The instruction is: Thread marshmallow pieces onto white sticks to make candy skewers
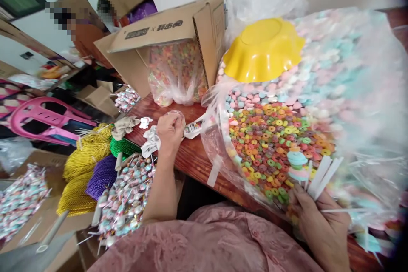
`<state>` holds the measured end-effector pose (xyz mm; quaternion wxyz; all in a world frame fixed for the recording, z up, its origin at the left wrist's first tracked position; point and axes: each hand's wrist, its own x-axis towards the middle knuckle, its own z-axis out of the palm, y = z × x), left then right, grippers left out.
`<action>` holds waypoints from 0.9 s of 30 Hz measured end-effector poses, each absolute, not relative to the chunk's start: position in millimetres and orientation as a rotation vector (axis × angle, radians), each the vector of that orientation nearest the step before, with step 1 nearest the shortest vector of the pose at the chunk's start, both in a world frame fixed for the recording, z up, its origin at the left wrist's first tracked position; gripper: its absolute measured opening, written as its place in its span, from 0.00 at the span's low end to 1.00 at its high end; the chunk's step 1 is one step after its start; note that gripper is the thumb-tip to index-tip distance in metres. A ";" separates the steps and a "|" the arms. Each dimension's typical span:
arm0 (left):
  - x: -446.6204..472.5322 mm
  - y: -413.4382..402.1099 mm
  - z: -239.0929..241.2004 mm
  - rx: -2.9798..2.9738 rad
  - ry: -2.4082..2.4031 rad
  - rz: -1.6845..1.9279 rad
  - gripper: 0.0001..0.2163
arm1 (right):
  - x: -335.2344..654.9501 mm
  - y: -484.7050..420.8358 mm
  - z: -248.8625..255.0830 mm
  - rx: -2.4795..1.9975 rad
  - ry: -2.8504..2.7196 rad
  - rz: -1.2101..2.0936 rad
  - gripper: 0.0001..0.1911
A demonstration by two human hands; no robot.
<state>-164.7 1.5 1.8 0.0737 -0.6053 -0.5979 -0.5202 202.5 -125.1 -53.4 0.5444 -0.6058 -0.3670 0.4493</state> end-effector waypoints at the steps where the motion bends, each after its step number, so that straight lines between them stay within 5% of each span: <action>1: -174.7 0.9 3.4 -1.831 -1.799 -1.525 0.02 | 202.8 -124.1 -52.2 -1.450 -0.897 1.038 0.17; 8: -69.7 9.3 6.2 -2.395 -1.551 -1.409 0.04 | 193.1 -118.0 -48.4 -1.441 -1.024 0.950 0.19; 15: 14.2 33.5 -6.8 -2.739 -1.817 -0.678 0.05 | 202.3 -120.2 -52.7 -1.459 -1.341 0.843 0.15; 18: 6.4 26.5 -8.2 -2.793 -1.752 -0.999 0.07 | 207.8 -120.5 -54.8 -1.451 -1.492 0.859 0.10; 23: 5.5 1.1 -4.1 -2.834 -2.148 -1.967 0.02 | 203.9 -114.6 -46.8 -1.447 -1.584 0.815 0.11; 27: 12.5 -12.5 0.1 -2.782 -2.246 -2.347 0.04 | 199.7 -108.9 -38.4 -1.434 -1.643 0.771 0.13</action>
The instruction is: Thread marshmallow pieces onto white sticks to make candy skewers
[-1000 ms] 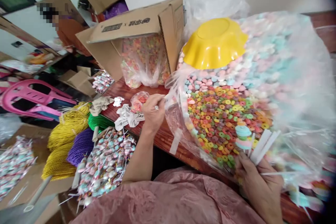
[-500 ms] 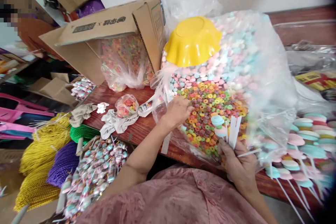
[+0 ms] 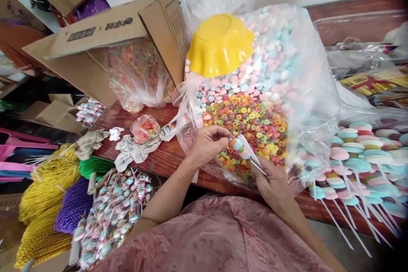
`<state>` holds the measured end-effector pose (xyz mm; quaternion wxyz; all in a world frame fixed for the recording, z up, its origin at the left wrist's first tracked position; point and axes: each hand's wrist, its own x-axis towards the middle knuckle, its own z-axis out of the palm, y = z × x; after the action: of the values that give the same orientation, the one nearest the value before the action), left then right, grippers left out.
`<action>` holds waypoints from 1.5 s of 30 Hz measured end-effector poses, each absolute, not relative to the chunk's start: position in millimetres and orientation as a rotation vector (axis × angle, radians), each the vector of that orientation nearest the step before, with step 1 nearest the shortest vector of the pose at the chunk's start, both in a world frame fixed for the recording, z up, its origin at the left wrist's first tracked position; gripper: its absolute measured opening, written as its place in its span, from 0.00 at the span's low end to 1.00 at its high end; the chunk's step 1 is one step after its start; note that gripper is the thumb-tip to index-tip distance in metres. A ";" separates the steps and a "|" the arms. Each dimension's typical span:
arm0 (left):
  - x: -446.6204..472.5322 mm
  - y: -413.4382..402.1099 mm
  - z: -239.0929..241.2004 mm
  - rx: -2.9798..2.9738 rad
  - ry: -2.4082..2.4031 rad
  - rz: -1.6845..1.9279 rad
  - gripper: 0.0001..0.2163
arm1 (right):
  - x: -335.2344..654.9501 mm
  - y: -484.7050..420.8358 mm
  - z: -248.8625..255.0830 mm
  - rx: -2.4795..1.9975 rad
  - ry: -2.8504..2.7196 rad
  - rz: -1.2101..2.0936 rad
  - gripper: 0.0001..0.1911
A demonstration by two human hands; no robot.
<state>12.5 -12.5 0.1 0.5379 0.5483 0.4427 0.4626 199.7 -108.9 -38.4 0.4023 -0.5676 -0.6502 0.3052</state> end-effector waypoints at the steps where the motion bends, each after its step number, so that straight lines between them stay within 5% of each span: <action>1: 12.9 -14.4 0.7 1.295 1.039 1.116 0.05 | 199.7 -108.4 -37.5 -1.434 -1.654 0.759 0.14; 21: 2.4 -26.1 -23.1 1.048 0.817 1.337 0.12 | 196.8 -122.0 -28.3 -1.416 -1.676 0.732 0.15; 29: -6.6 -32.4 -16.1 1.411 0.766 1.299 0.06 | 195.5 -129.8 -32.5 -1.468 -1.682 0.775 0.13; 34: 7.8 -41.6 -15.5 1.083 0.752 1.320 0.05 | 189.1 -132.1 -31.4 -1.413 -1.630 0.726 0.11; 38: 23.6 -44.7 -11.5 0.769 0.657 1.284 0.14 | 183.1 -132.3 -32.8 -1.353 -1.564 0.668 0.17; 45: 40.1 -61.5 -15.0 0.647 0.669 1.208 0.26 | 181.6 -135.9 -38.4 -1.385 -1.453 0.648 0.12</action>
<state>40.1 -61.5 -15.0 0.7233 0.2929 0.3030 0.5471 181.6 -135.9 -38.4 0.4936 -0.5711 -0.5989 0.2674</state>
